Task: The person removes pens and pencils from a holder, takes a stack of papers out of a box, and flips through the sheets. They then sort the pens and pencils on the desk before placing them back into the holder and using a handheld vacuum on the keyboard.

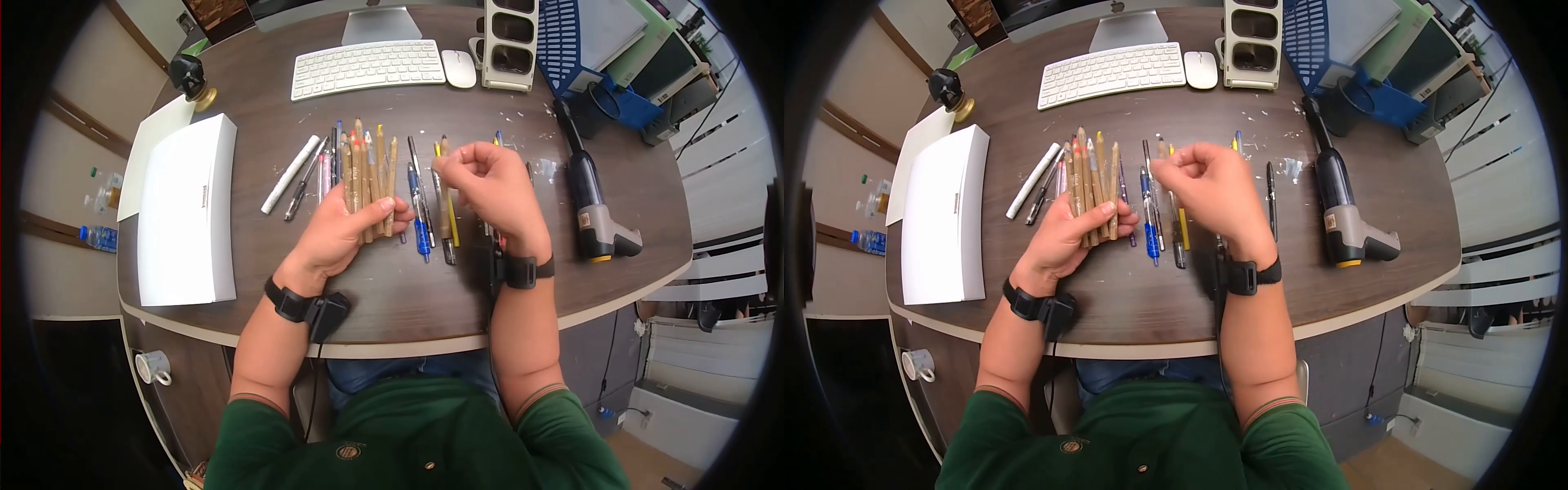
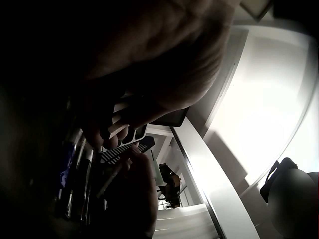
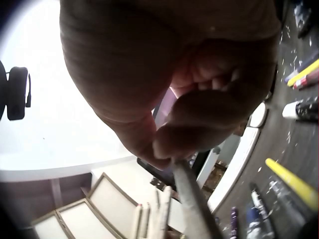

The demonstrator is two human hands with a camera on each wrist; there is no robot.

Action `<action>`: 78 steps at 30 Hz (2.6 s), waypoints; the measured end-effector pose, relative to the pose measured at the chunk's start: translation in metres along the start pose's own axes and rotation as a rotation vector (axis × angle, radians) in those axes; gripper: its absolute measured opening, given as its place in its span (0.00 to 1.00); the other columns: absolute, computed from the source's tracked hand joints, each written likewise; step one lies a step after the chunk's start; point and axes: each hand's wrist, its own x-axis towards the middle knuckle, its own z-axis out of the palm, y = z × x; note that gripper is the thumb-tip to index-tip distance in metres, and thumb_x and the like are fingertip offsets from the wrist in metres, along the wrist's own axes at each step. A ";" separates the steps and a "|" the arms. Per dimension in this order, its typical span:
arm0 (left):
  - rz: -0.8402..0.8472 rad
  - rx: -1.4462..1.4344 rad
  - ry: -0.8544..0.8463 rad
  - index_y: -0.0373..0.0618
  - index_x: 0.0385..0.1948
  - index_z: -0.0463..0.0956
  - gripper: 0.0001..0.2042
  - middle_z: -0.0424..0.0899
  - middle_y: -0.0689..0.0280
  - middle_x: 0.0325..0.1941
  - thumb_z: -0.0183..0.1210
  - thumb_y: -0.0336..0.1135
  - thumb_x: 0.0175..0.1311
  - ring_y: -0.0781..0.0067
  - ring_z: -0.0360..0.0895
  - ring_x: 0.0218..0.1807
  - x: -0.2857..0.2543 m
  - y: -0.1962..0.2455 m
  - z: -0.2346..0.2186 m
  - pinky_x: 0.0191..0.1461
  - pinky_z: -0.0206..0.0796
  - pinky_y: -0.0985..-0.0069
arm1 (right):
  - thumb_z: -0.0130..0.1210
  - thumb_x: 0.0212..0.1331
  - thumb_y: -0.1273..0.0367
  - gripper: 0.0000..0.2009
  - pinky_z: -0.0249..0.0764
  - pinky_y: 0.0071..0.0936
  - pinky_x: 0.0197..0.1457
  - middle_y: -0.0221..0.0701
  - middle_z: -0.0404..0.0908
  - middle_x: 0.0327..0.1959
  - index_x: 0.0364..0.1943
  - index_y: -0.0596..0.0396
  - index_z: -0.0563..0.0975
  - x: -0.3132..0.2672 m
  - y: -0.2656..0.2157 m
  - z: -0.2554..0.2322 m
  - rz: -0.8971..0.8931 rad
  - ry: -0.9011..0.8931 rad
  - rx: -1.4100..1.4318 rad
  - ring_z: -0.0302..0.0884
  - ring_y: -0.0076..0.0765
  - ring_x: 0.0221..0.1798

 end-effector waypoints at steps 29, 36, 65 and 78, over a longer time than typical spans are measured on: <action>0.158 -0.040 0.099 0.37 0.54 0.71 0.14 0.80 0.61 0.44 0.62 0.29 0.71 0.69 0.84 0.44 0.003 0.011 -0.010 0.49 0.84 0.67 | 0.63 0.61 0.44 0.46 0.51 0.59 0.79 0.66 0.58 0.74 0.73 0.65 0.62 -0.011 0.060 -0.050 0.015 0.296 -0.948 0.51 0.69 0.79; 0.202 -0.053 0.063 0.35 0.50 0.73 0.13 0.82 0.60 0.43 0.62 0.31 0.72 0.71 0.85 0.42 0.000 0.012 -0.006 0.47 0.84 0.70 | 0.54 0.70 0.56 0.36 0.47 0.59 0.81 0.72 0.49 0.75 0.75 0.63 0.59 -0.017 0.083 0.000 -0.233 0.092 -0.910 0.46 0.78 0.79; 0.466 0.236 -0.040 0.44 0.70 0.60 0.27 0.80 0.64 0.60 0.61 0.29 0.73 0.70 0.79 0.60 0.010 -0.016 0.000 0.64 0.72 0.70 | 0.72 0.58 0.67 0.37 0.73 0.32 0.66 0.41 0.69 0.71 0.70 0.64 0.67 -0.002 0.019 0.076 -0.252 -0.353 0.396 0.75 0.31 0.63; 0.330 0.511 -0.247 0.41 0.63 0.70 0.29 0.80 0.64 0.59 0.71 0.29 0.58 0.70 0.77 0.60 0.003 -0.026 -0.006 0.66 0.70 0.70 | 0.74 0.53 0.72 0.33 0.76 0.28 0.58 0.26 0.83 0.48 0.65 0.58 0.75 -0.014 0.018 0.057 -0.206 -0.576 0.354 0.78 0.22 0.51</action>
